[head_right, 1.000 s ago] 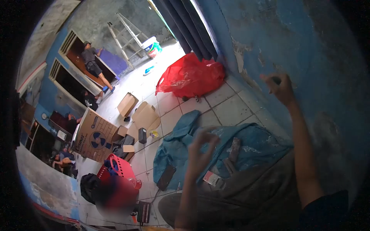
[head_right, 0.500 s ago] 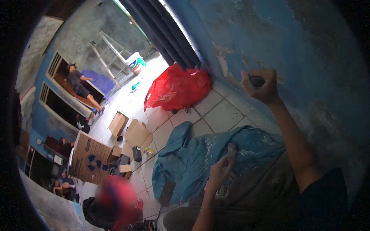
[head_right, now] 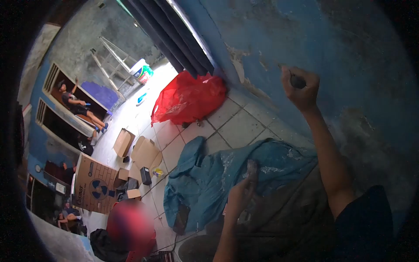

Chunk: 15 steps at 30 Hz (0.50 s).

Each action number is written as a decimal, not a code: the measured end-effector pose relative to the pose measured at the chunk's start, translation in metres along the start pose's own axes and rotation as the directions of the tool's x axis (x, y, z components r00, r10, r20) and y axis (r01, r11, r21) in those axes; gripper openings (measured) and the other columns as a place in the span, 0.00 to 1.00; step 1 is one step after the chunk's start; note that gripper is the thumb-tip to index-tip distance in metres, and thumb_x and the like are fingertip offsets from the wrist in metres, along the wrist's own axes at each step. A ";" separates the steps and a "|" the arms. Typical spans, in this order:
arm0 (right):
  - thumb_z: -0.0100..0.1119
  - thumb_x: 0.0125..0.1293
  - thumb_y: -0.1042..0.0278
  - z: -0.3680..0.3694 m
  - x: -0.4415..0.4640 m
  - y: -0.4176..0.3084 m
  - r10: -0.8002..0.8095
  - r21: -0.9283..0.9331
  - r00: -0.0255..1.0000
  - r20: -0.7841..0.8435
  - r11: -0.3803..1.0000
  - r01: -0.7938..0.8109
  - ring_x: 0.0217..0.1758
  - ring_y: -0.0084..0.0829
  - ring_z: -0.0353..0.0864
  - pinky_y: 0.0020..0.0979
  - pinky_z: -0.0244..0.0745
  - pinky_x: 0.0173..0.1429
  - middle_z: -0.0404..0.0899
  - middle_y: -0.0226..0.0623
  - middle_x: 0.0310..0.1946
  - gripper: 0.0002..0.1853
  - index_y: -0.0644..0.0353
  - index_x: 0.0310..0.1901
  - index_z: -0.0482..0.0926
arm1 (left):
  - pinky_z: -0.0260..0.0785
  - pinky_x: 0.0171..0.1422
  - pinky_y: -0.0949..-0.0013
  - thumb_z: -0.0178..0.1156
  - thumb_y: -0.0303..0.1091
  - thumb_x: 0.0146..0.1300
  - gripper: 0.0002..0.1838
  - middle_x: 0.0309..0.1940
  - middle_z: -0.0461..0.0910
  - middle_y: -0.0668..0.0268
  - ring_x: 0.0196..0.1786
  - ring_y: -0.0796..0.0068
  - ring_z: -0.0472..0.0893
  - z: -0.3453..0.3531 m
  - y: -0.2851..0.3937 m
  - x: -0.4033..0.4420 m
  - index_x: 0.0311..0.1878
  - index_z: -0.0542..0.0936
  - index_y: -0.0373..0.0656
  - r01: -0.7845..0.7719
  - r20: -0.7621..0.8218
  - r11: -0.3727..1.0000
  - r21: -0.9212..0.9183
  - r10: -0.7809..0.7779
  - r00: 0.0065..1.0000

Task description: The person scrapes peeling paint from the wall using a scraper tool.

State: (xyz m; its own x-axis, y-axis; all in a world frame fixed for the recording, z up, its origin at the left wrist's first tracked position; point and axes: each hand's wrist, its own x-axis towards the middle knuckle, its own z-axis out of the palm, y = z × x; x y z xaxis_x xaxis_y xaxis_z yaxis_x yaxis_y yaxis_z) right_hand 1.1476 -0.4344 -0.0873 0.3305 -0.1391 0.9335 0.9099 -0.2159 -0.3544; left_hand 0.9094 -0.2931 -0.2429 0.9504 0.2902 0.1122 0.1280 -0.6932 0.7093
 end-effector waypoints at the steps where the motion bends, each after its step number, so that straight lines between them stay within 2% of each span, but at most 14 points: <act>1: 0.55 0.53 0.71 0.000 0.002 0.000 0.003 -0.010 1.000 0.004 1.000 -0.003 0.12 0.16 0.55 0.23 0.50 0.16 0.60 0.28 0.07 0.12 0.65 0.15 0.71 | 0.65 0.34 0.59 0.51 0.31 0.55 0.07 0.30 0.76 0.56 0.33 0.54 0.75 0.001 0.001 0.000 0.37 0.74 0.44 0.000 0.010 1.000 -0.005 0.000 1.000; 4: 0.56 0.52 0.71 0.003 0.002 0.002 -0.011 0.003 1.000 0.019 1.000 0.011 0.11 0.16 0.59 0.21 0.53 0.16 0.62 0.29 0.07 0.12 0.64 0.15 0.73 | 0.65 0.34 0.59 0.50 0.31 0.55 0.07 0.30 0.76 0.56 0.32 0.54 0.75 0.002 0.002 -0.001 0.36 0.74 0.44 0.001 0.027 0.999 -0.035 0.000 1.000; 6: 0.57 0.50 0.72 0.016 -0.014 0.007 -0.020 0.086 0.998 0.061 0.996 0.015 0.11 0.17 0.63 0.21 0.56 0.17 0.64 0.32 0.07 0.11 0.63 0.14 0.72 | 0.65 0.33 0.59 0.51 0.32 0.55 0.07 0.29 0.76 0.56 0.32 0.54 0.76 0.005 -0.002 -0.003 0.36 0.75 0.45 -0.025 0.024 1.000 0.005 0.024 0.999; 8: 0.57 0.48 0.73 0.012 -0.014 -0.011 -0.059 0.093 0.982 0.177 0.995 0.043 0.11 0.20 0.66 0.23 0.58 0.17 0.66 0.34 0.07 0.09 0.62 0.14 0.72 | 0.65 0.33 0.60 0.51 0.32 0.55 0.07 0.29 0.76 0.56 0.31 0.55 0.76 0.004 0.000 -0.004 0.36 0.75 0.45 -0.011 0.025 1.000 0.002 0.011 1.000; 10: 0.58 0.47 0.72 0.010 -0.007 -0.021 -0.115 0.098 0.975 0.188 0.990 0.098 0.11 0.25 0.67 0.24 0.61 0.18 0.69 0.34 0.10 0.07 0.61 0.16 0.74 | 0.66 0.33 0.61 0.51 0.33 0.55 0.07 0.29 0.76 0.56 0.31 0.55 0.76 0.006 0.000 -0.004 0.36 0.75 0.45 -0.015 0.049 1.000 -0.019 0.016 0.999; 12: 0.58 0.46 0.71 0.010 -0.010 0.004 0.005 -0.077 0.968 0.252 0.997 0.015 0.12 0.29 0.70 0.26 0.64 0.20 0.71 0.35 0.12 0.06 0.60 0.17 0.74 | 0.66 0.34 0.62 0.52 0.33 0.55 0.08 0.29 0.76 0.57 0.31 0.56 0.77 0.007 -0.005 -0.002 0.36 0.75 0.44 -0.008 0.083 1.000 -0.001 0.008 0.997; 14: 0.58 0.44 0.68 0.028 -0.023 0.020 -0.108 0.194 0.989 0.100 0.977 0.087 0.16 0.33 0.74 0.28 0.67 0.22 0.73 0.38 0.14 0.07 0.59 0.16 0.73 | 0.67 0.34 0.63 0.52 0.33 0.55 0.07 0.29 0.76 0.57 0.31 0.57 0.77 0.009 -0.004 -0.003 0.36 0.76 0.43 -0.054 0.091 0.999 0.007 0.053 0.994; 15: 0.60 0.43 0.69 0.030 -0.024 0.014 -0.147 0.242 0.982 0.117 0.964 0.115 0.16 0.32 0.74 0.28 0.67 0.22 0.73 0.39 0.14 0.08 0.60 0.15 0.72 | 0.67 0.34 0.63 0.52 0.32 0.55 0.07 0.29 0.77 0.57 0.31 0.58 0.77 0.010 -0.004 -0.002 0.35 0.76 0.43 -0.066 0.059 0.997 0.031 0.064 0.996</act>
State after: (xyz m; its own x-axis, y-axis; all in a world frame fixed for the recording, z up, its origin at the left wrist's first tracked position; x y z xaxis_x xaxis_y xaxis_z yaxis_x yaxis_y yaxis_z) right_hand 1.1596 -0.4051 -0.1131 0.2207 0.0083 0.9753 0.9753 0.0094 -0.2207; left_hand 0.9100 -0.2974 -0.2523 0.9717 0.2058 0.1157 0.0740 -0.7310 0.6783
